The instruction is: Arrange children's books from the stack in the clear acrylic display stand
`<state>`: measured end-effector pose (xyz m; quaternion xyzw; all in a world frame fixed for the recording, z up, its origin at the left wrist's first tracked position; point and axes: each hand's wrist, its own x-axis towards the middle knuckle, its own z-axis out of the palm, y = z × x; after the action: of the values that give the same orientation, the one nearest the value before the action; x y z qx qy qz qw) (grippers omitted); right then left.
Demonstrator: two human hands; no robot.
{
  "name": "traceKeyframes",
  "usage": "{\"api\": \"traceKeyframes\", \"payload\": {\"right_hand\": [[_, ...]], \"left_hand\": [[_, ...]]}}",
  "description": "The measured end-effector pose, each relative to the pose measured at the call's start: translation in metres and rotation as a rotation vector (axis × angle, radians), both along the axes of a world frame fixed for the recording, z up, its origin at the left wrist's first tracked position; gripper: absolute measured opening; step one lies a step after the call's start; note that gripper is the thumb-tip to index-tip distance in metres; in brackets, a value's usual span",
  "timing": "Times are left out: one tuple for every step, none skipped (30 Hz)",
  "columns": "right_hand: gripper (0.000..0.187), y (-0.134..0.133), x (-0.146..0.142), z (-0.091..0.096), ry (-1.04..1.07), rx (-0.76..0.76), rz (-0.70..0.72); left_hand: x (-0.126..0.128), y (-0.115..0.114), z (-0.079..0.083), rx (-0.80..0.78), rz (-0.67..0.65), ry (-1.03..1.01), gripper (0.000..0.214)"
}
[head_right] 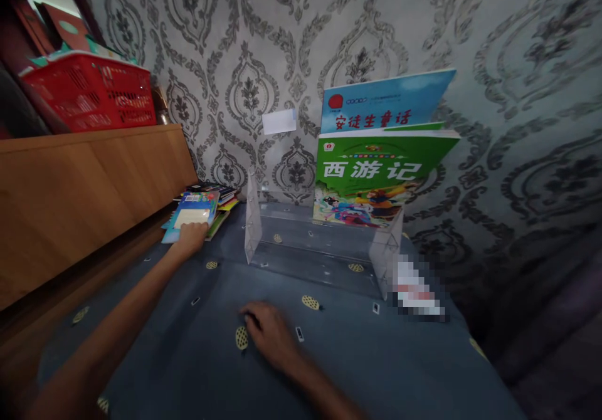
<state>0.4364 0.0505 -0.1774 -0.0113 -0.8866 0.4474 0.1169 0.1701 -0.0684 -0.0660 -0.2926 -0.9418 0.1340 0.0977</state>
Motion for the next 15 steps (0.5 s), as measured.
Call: {"api": "traceKeyframes", "payload": {"right_hand": [[0.031,0.000,0.000,-0.001,0.001,-0.001,0.000],[0.031,0.001,0.000,-0.003,0.005,-0.003,0.002],[0.030,0.001,-0.001,-0.004,0.011,-0.003,0.005],[0.030,0.001,-0.001,-0.005,0.019,-0.001,0.006],[0.030,0.002,-0.001,-0.007,0.028,0.003,0.008],[0.030,0.002,-0.001,-0.008,0.037,0.007,0.009],[0.030,0.002,-0.001,-0.008,0.044,0.010,0.011],[0.030,0.002,-0.001,-0.009,0.048,0.014,0.010],[0.030,0.002,-0.001,-0.009,0.050,0.017,0.005],[0.029,0.002,-0.001,-0.009,0.051,0.018,0.001],[0.029,0.002,-0.001,-0.008,0.052,0.016,-0.002],[0.029,0.002,-0.001,-0.008,0.055,0.012,-0.004],[0.028,0.001,-0.001,-0.008,0.060,0.006,-0.003],[0.028,0.001,-0.001,-0.007,0.068,-0.002,0.000],[0.028,0.001,-0.001,-0.008,0.074,-0.009,0.006]], "left_hand": [[0.005,-0.001,-0.003,-0.006,-0.005,-0.010,0.035],[0.010,-0.003,-0.006,-0.011,-0.009,-0.020,0.035],[0.014,-0.004,-0.009,-0.017,-0.012,-0.031,0.036],[0.018,-0.005,-0.012,-0.022,-0.015,-0.041,0.036],[0.021,-0.006,-0.014,-0.026,-0.017,-0.050,0.036],[0.025,-0.007,-0.017,-0.029,-0.019,-0.058,0.036],[0.028,-0.008,-0.019,-0.032,-0.021,-0.063,0.036],[0.031,-0.009,-0.021,-0.034,-0.024,-0.068,0.036],[0.035,-0.010,-0.023,-0.036,-0.027,-0.073,0.036],[0.039,-0.011,-0.024,-0.038,-0.032,-0.079,0.035],[0.043,-0.012,-0.026,-0.040,-0.038,-0.085,0.035],[0.047,-0.013,-0.028,-0.042,-0.045,-0.092,0.035],[0.051,-0.014,-0.030,-0.043,-0.055,-0.099,0.034],[0.055,-0.015,-0.031,-0.045,-0.067,-0.106,0.034],[0.060,-0.016,-0.032,-0.045,-0.081,-0.113,0.034]]}}
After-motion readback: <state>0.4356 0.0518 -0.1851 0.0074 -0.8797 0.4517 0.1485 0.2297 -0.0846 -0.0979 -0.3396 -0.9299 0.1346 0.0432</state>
